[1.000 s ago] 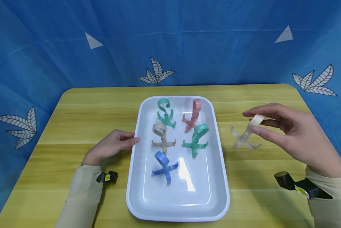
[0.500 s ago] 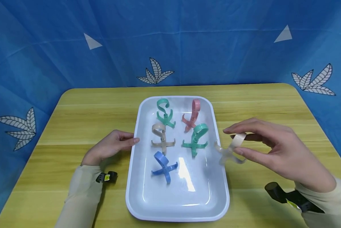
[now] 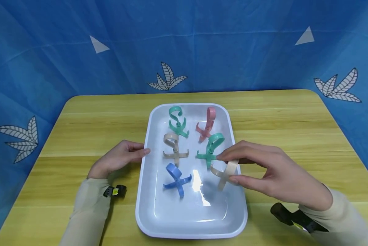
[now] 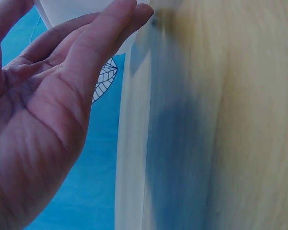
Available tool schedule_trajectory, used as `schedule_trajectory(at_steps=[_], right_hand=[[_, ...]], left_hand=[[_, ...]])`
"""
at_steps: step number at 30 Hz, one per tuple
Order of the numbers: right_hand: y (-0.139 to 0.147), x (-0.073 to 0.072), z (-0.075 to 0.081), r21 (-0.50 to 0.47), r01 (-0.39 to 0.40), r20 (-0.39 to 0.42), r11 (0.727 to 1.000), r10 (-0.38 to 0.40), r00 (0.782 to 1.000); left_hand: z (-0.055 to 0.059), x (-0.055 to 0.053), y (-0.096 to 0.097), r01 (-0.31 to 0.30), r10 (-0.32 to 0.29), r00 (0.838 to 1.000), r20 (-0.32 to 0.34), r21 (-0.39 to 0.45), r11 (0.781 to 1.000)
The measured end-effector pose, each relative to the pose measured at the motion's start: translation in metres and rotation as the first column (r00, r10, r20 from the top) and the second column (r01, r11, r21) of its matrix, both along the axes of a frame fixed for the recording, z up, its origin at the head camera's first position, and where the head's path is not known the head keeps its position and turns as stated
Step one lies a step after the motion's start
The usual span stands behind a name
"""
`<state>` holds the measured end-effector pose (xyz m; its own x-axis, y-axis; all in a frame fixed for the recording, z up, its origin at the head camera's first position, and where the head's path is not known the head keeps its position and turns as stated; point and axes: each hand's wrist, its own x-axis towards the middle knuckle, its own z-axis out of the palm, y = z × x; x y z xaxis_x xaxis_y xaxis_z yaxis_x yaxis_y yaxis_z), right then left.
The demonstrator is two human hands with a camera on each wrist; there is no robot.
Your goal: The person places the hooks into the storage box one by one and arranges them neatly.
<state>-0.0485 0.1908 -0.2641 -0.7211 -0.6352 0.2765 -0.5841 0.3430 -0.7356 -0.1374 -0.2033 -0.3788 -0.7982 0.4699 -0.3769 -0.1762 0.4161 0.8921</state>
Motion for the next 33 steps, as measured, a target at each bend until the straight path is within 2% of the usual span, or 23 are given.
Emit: schedule_trajectory(at_steps=[7,13,27,33], right_hand=[[-0.01,-0.005,-0.019,0.001,-0.041,0.098,0.999,0.041,0.994],[-0.015,-0.008,-0.032,0.051,-0.036,0.144,0.998,0.028,0.989],[-0.014,-0.009,-0.042,0.089,-0.009,0.179,0.996,-0.007,0.984],[-0.015,-0.009,-0.043,0.057,-0.031,0.146,0.998,0.022,0.989]], left_hand=[[0.0,0.0,0.0,-0.008,0.008,1.0,0.005,0.003,1.0],[0.0,0.0,-0.001,0.002,-0.002,1.0,-0.005,0.016,1.0],[-0.002,-0.001,-0.001,0.007,-0.007,1.0,-0.006,0.016,1.0],[-0.002,-0.001,0.0,0.01,-0.01,1.0,-0.007,0.021,1.0]])
